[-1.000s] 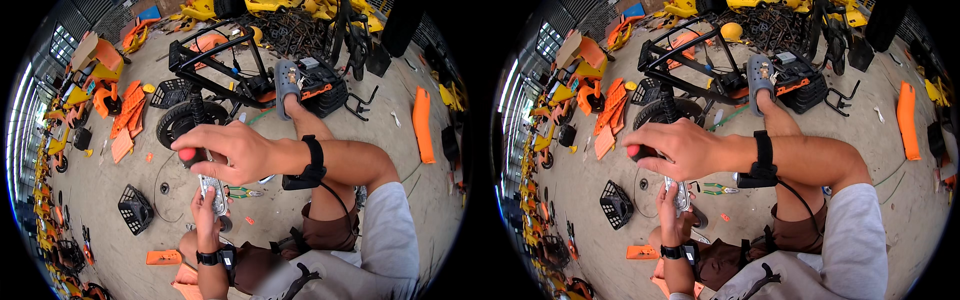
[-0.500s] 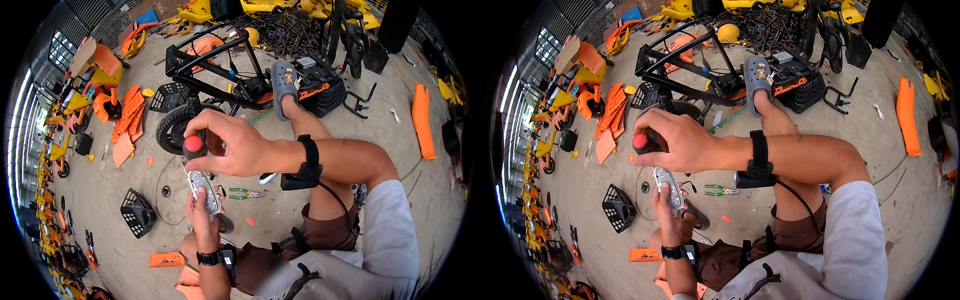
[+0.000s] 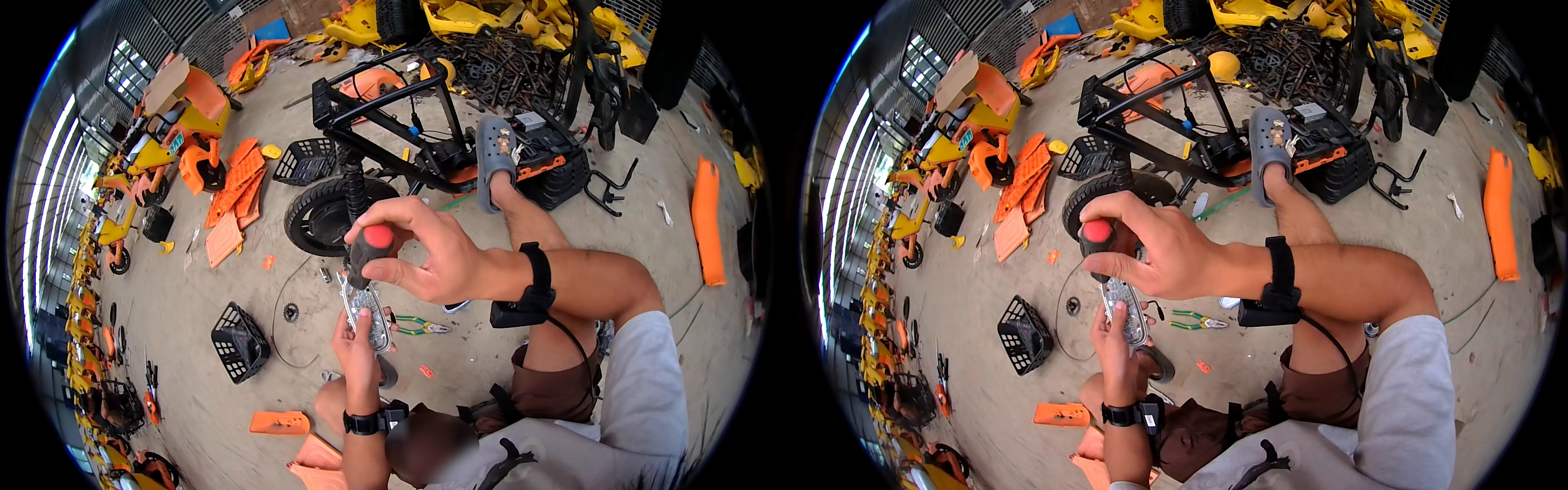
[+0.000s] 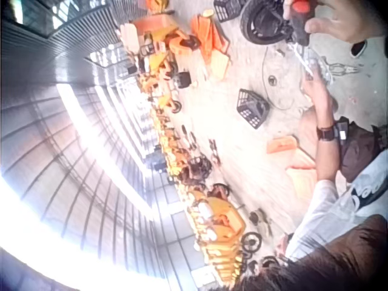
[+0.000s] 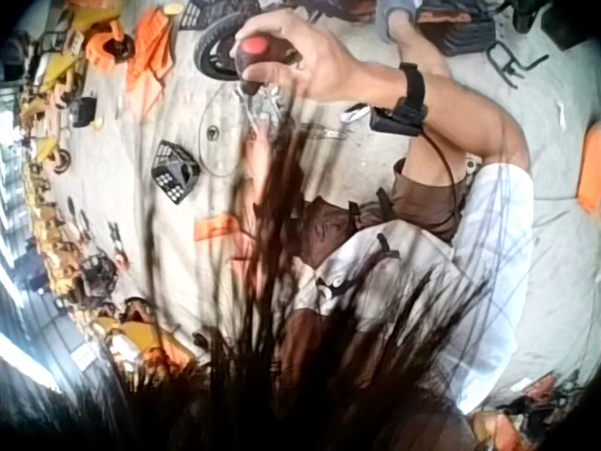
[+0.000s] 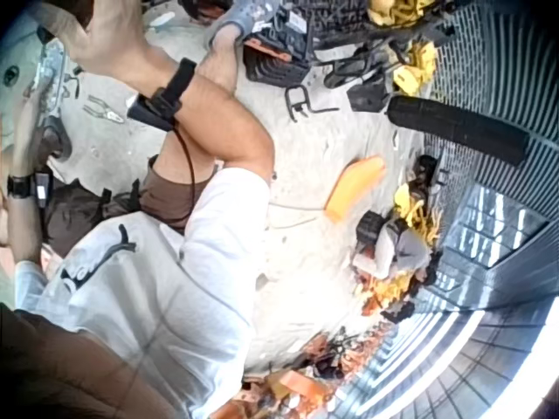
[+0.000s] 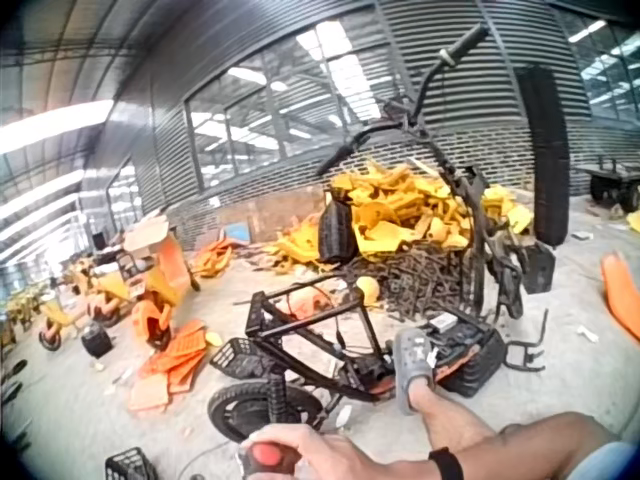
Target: The person uses a screwdriver to attach a metal plate onto a translucent plastic light fixture by hand. They hold the light housing in one hand while tightening a screw with the tool.
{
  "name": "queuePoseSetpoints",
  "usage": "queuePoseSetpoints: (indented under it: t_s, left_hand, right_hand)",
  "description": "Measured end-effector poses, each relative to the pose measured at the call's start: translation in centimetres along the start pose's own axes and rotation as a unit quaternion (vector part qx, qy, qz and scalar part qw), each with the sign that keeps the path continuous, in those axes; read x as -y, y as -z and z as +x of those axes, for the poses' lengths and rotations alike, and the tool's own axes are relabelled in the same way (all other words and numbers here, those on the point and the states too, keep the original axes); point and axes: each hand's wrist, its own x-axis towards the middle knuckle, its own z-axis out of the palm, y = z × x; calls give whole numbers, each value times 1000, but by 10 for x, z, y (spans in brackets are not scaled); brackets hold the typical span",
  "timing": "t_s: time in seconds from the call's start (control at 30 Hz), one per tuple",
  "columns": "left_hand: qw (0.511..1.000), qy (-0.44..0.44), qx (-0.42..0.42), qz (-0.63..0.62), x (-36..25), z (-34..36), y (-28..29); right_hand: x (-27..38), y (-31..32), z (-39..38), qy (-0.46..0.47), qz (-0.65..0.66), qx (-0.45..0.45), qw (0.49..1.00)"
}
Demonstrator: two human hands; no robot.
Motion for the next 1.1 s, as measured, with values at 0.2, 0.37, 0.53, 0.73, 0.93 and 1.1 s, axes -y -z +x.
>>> queuePoseSetpoints:
  t_s: [0.2, 0.37, 0.53, 0.73, 0.93, 1.1]
  left_hand:
    - [1000, -1, 3, -7, 4, 1, 10]
    - [999, 33, 9, -37, 1, 1, 9]
    - [997, 37, 27, -57, 0, 1, 10]
    - [998, 31, 30, -52, 2, 2, 11]
    - [998, 28, 29, -48, 7, 0, 12]
    - [998, 27, 30, -51, 3, 2, 9]
  right_hand:
    - [0, -2, 0, 23, -25, 27, 999]
    - [-2, -4, 1, 48, -24, 16, 998]
    - [-2, -3, 2, 41, -13, 28, 999]
    - [-5, -3, 2, 48, -19, 38, 998]
    - [-5, -3, 2, 46, -11, 42, 998]
    - [-5, -1, 2, 35, -9, 42, 998]
